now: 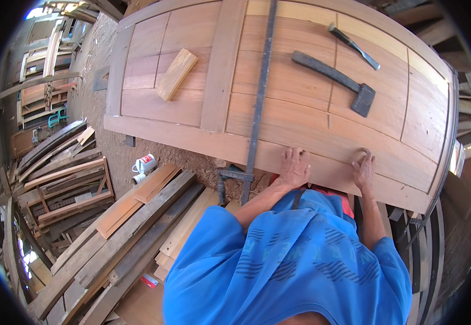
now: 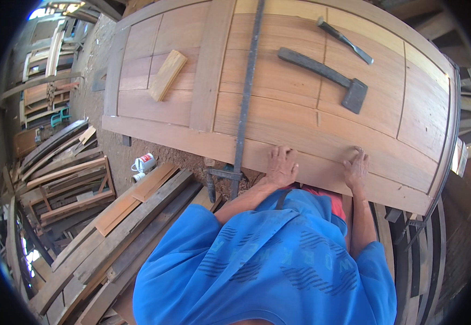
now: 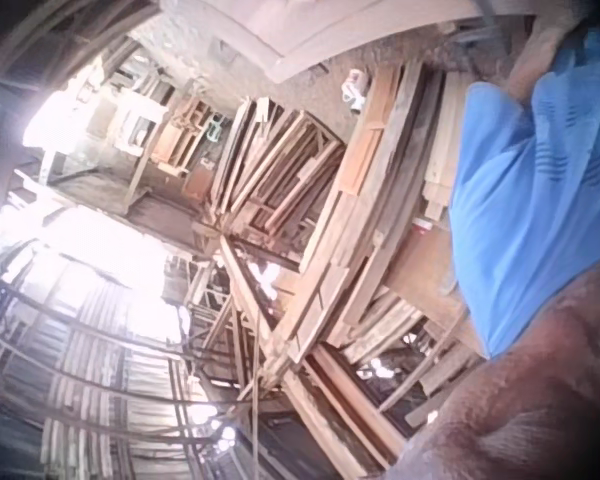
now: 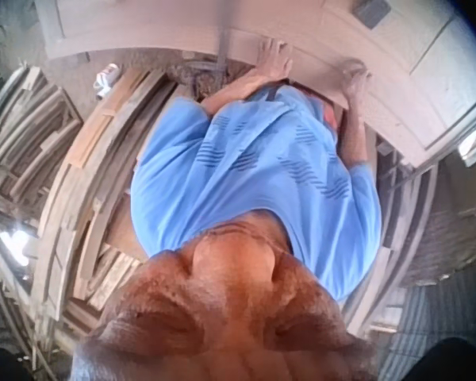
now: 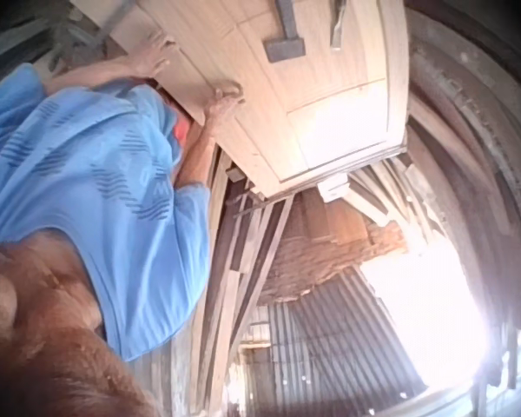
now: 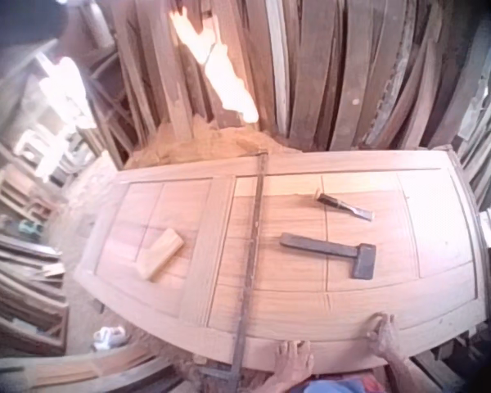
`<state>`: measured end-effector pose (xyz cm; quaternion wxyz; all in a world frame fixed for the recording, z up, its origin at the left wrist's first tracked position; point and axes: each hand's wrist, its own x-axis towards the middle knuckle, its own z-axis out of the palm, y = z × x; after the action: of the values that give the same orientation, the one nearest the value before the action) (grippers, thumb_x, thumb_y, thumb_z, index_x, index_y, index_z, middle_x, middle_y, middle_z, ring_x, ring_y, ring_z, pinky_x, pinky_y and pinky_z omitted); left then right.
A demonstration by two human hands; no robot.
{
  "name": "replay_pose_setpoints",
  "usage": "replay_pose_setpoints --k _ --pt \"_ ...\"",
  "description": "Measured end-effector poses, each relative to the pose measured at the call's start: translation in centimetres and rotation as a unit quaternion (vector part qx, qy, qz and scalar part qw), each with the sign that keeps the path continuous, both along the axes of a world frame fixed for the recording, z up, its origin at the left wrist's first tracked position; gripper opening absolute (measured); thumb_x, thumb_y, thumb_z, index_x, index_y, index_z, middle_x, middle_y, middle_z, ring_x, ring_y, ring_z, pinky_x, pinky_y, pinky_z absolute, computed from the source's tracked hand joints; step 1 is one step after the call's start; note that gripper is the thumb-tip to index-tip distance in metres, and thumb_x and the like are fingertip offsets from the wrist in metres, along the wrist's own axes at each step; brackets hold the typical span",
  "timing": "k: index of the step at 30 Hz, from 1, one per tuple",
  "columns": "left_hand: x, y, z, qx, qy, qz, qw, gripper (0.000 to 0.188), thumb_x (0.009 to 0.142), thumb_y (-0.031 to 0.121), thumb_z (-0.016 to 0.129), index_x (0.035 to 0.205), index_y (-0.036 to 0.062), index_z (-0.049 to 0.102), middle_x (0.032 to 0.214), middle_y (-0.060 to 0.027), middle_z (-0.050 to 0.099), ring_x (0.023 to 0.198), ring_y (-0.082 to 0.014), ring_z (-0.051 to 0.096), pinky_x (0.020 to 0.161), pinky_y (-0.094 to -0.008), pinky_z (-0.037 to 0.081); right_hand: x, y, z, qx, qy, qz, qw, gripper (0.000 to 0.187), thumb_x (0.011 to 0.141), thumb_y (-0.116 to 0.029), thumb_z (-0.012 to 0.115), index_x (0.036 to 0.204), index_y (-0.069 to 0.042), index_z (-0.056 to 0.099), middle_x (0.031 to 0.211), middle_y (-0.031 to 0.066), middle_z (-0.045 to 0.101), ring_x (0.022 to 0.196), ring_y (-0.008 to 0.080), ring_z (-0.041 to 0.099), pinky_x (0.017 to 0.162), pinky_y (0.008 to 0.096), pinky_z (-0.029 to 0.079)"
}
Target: The person assembles a wooden door by fitting planks into a frame, using a hammer and chisel to adjust joints and a metal bar to align the structure. They repeatedly check fit and alignment, tapping pieces into place and smoothing surfaces.
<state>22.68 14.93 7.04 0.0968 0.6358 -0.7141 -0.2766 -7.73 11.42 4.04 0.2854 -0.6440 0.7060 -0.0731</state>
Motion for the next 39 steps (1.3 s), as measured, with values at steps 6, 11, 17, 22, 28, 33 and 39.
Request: replay_pose_setpoints --k 6,11,17,22,28,33,39 --pt "1.7 -1.4 -0.4 -0.058 0.028 -0.055 0.996 0.035 0.079 0.024 0.07 0.109 0.0082 0.063 0.111 -0.0126 0.055 0.108 -0.0338 0.049 0.088 -0.0511 0.04 0.0 -0.5 -0.6 0.027 0.046 -0.004 0.999 0.072 0.08 -0.006 0.073 0.143 -0.002 0.04 0.133 0.0204 0.052 0.115 0.0427 0.047 0.104 0.0515 0.037" --pt "2.0 -1.7 -0.3 -0.037 0.007 -0.065 0.997 0.03 0.079 0.025 0.07 0.104 0.0084 0.066 0.11 -0.0134 0.057 0.108 -0.0337 0.05 0.088 -0.0501 0.041 0.7 -1.2 0.2 0.071 0.049 -0.007 0.996 0.071 0.082 -0.007 0.074 0.143 -0.007 0.038 0.132 0.0261 0.051 0.124 0.0454 0.047 0.107 0.0532 0.037" --pt "1.2 -2.5 -2.6 -0.049 -0.015 -0.082 0.995 0.032 0.086 0.032 0.062 0.102 0.0055 0.07 0.107 -0.0155 0.065 0.105 -0.0326 0.057 0.087 -0.0503 0.045 -0.8 0.4 -2.3 0.013 0.09 0.062 0.994 0.061 0.087 -0.022 0.074 0.135 0.003 0.047 0.136 0.0295 0.051 0.124 0.0472 0.049 0.109 0.0547 0.036" --pt "2.3 -3.1 -2.5 -0.082 -0.012 -0.134 0.988 0.026 0.082 0.029 0.066 0.099 0.0094 0.066 0.101 -0.0137 0.062 0.101 -0.0337 0.056 0.081 -0.0528 0.045 2.8 0.8 -0.4 0.085 0.212 -0.004 0.974 0.063 0.088 -0.036 0.068 0.139 -0.002 0.051 0.132 0.0259 0.056 0.123 0.0444 0.053 0.103 0.0556 0.042" --pt "1.5 -3.3 -2.0 -0.093 -0.019 -0.134 0.986 0.021 0.077 0.025 0.071 0.092 0.0112 0.064 0.093 -0.013 0.058 0.095 -0.0337 0.055 0.079 -0.0516 0.046 8.2 5.7 6.2 0.027 0.128 -0.009 0.991 0.06 0.082 -0.019 0.068 0.138 -0.01 0.053 0.135 0.0165 0.051 0.118 0.0391 0.054 0.096 0.0542 0.046" --pt "0.2 -3.7 -1.4 -0.08 -0.08 -0.138 0.984 0.025 0.081 0.03 0.071 0.088 0.0081 0.061 0.092 -0.0137 0.058 0.094 -0.0349 0.055 0.079 -0.0514 0.046 4.1 4.5 5.8 0.048 0.062 0.025 0.997 0.048 0.083 -0.02 0.068 0.13 -0.015 0.061 0.129 0.0107 0.056 0.115 0.0376 0.056 0.096 0.0533 0.046" --pt "-1.6 -4.7 -0.3 -0.026 -0.135 -0.141 0.98 0.038 0.088 0.043 0.07 0.08 0.0072 0.059 0.088 -0.0143 0.058 0.092 -0.0354 0.056 0.077 -0.0522 0.045 -0.6 3.6 4.0 0.146 -0.099 0.001 0.984 0.047 0.087 -0.03 0.069 0.127 -0.008 0.062 0.125 0.0163 0.06 0.116 0.04 0.058 0.096 0.053 0.048"
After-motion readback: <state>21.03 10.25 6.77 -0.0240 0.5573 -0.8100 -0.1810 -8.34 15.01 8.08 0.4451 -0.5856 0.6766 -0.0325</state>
